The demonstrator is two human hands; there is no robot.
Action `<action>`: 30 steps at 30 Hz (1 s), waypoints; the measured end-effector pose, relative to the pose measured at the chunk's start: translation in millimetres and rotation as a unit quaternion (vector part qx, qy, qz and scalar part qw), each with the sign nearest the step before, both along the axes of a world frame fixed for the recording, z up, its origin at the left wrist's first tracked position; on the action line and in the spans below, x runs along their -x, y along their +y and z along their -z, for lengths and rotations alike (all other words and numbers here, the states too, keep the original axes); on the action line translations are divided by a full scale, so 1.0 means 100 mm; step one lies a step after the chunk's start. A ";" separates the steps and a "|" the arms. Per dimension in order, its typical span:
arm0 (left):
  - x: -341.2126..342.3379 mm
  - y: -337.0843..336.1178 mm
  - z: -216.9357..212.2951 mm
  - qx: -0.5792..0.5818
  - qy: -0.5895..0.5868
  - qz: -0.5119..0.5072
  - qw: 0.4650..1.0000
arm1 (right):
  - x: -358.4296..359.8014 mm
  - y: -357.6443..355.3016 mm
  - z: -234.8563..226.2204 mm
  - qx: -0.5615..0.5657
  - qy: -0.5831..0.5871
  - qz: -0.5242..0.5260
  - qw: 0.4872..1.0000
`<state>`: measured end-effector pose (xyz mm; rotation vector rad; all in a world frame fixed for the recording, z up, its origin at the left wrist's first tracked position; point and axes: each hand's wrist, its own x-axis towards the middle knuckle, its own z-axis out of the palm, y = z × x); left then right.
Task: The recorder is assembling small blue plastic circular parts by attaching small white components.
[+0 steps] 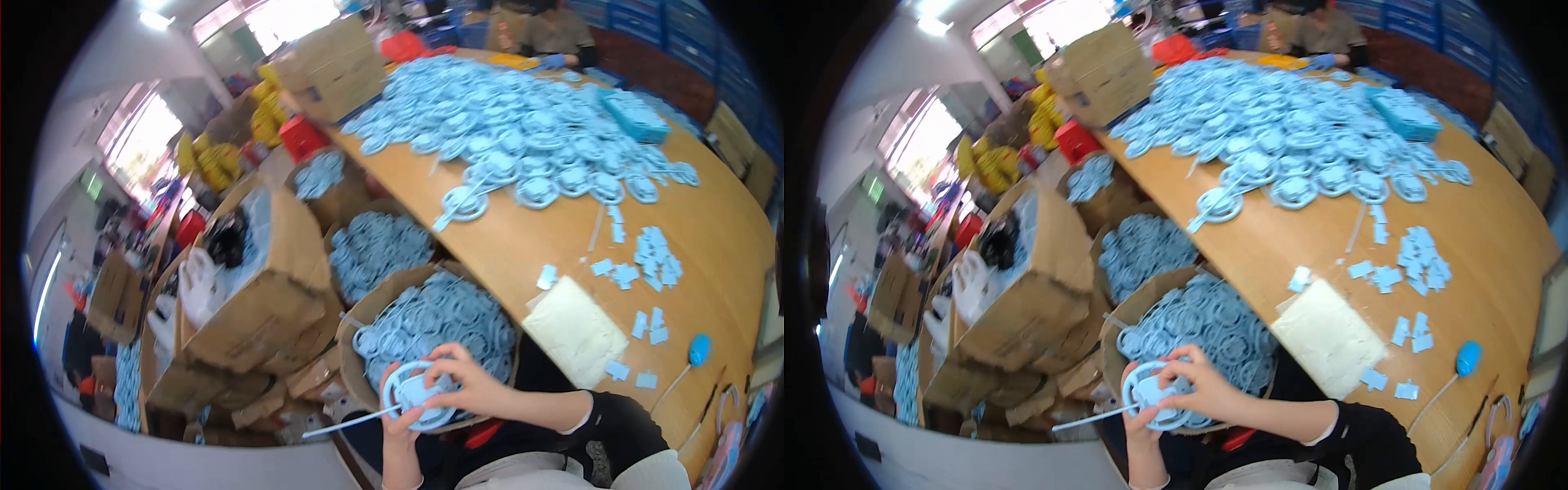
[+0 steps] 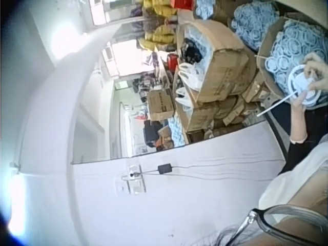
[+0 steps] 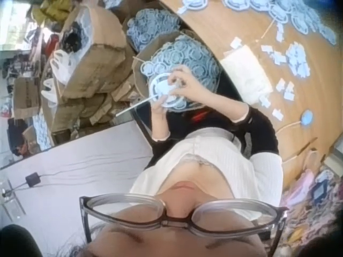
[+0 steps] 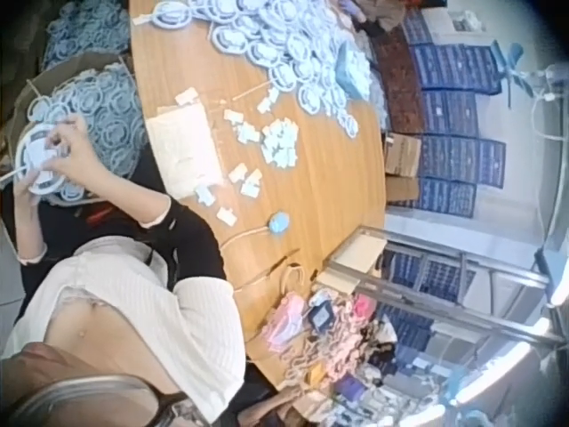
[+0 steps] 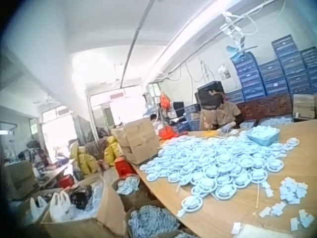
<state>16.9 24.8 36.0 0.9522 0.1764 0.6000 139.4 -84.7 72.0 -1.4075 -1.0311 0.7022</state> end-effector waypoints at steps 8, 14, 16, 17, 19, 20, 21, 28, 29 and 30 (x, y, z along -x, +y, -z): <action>-0.20 -0.15 -0.10 0.039 0.047 0.121 0.991 | -0.03 0.32 0.62 0.061 0.323 -0.127 0.936; -0.28 -0.13 -0.08 -0.008 0.084 0.113 0.990 | -0.05 0.01 -0.10 -0.008 0.350 -0.049 0.935; -0.26 -0.11 -0.08 -0.024 0.099 0.082 0.991 | -0.09 0.02 -0.13 0.025 0.194 -0.021 0.980; -0.25 -0.10 -0.07 -0.032 0.106 0.063 0.992 | -0.09 0.04 -0.11 0.027 0.190 -0.028 0.981; -0.24 -0.09 -0.06 -0.048 0.122 0.025 0.991 | -0.09 0.08 -0.04 0.001 0.228 -0.027 0.973; -0.22 -0.09 -0.05 -0.055 0.130 0.006 0.990 | -0.09 0.08 -0.01 0.003 0.224 -0.035 0.974; -0.21 -0.11 -0.04 -0.063 0.138 -0.013 0.988 | -0.09 0.08 0.00 0.011 0.204 -0.028 0.979; -0.15 -0.15 0.06 -0.085 0.204 -0.113 0.969 | -0.09 0.09 0.27 0.070 0.232 0.026 0.970; -0.20 -0.19 -0.02 -0.108 0.202 -0.117 0.966 | -0.10 0.12 0.33 0.086 0.187 0.045 0.978; -0.26 -0.23 -0.10 -0.130 0.205 -0.124 0.962 | -0.10 0.16 0.37 0.103 0.144 0.059 0.983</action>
